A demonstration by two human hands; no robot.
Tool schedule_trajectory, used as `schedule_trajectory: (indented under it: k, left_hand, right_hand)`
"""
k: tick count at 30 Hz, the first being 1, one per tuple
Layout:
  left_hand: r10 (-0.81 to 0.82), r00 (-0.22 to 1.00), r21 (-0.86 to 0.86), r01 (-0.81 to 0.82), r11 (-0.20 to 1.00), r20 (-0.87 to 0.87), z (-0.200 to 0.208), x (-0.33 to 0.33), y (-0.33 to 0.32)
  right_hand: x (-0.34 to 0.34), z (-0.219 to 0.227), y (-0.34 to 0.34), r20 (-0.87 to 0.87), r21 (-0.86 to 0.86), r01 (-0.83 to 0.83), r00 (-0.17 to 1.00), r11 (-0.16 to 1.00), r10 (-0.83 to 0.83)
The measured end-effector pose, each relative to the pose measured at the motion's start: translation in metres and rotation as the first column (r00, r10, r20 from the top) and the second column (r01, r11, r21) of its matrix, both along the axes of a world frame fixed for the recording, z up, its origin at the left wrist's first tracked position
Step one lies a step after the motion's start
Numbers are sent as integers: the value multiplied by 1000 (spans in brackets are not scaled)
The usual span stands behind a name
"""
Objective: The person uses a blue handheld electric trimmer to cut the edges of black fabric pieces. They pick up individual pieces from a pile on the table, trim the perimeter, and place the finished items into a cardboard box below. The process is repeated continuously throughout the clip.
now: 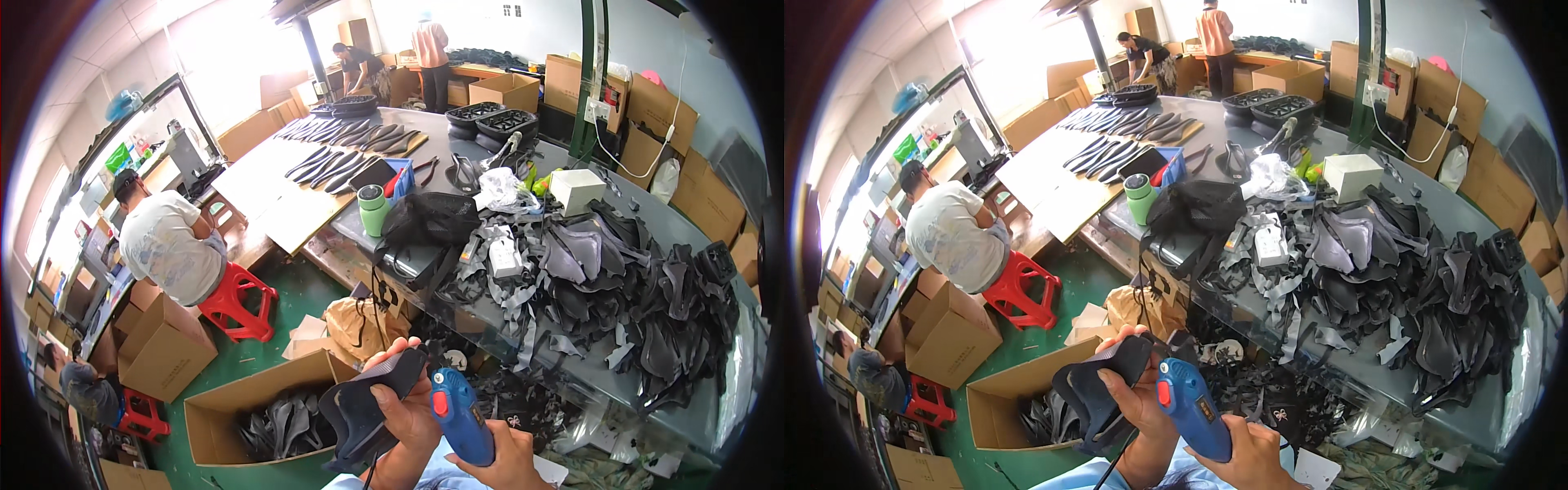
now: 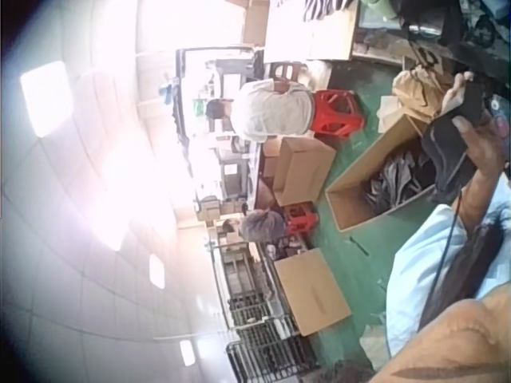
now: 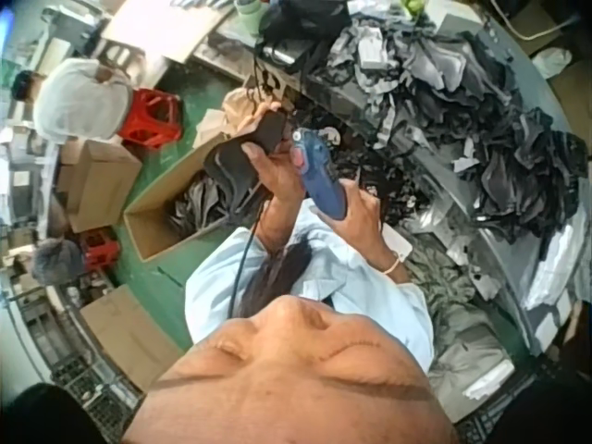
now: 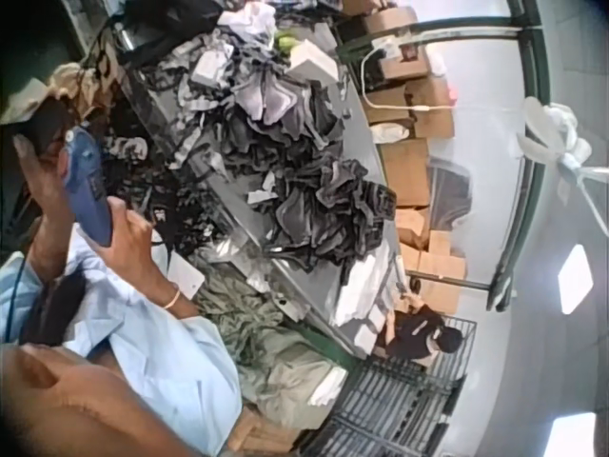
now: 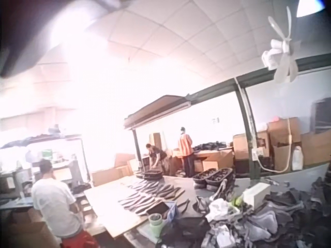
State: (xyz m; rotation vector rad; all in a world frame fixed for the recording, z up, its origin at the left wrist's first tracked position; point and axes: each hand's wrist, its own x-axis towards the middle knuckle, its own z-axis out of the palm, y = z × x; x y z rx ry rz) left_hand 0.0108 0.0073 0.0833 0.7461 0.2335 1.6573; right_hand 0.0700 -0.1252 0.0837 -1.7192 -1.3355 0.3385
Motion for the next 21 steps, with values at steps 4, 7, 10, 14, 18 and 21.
schedule_trajectory:
  k: [4, 7, 10, 14, 18, 21]
  left_hand:
    - [-32, 999, 38, 33, 999, -14, -8, -2, 2]
    - [-116, 993, 53, 118, 992, -37, -9, -6, 5]
    - [-188, 977, 32, 192, 981, -96, -4, -15, 9]
    - [-274, 910, -102, 255, 962, -310, 11, -31, 13]
    - [-273, 920, -162, 235, 958, -280, 27, -30, 16]
    - [-309, 917, -159, 275, 948, -252, 26, -34, 17]
  right_hand:
    - [0, 1, -1, -8, -12, 0, 1000, 1000, 0]
    - [4, 3, -3, 21, -20, 10, 1000, 1000, -9]
    - [7, -2, -4, 83, -21, 42, 996, 999, -41]
    - [17, -10, -4, 150, -2, 26, 988, 1000, -26]
    - [30, -18, -8, 254, 6, -11, 967, 1000, 9]
    - [31, -20, -13, 265, -7, 6, 964, 1000, -4]
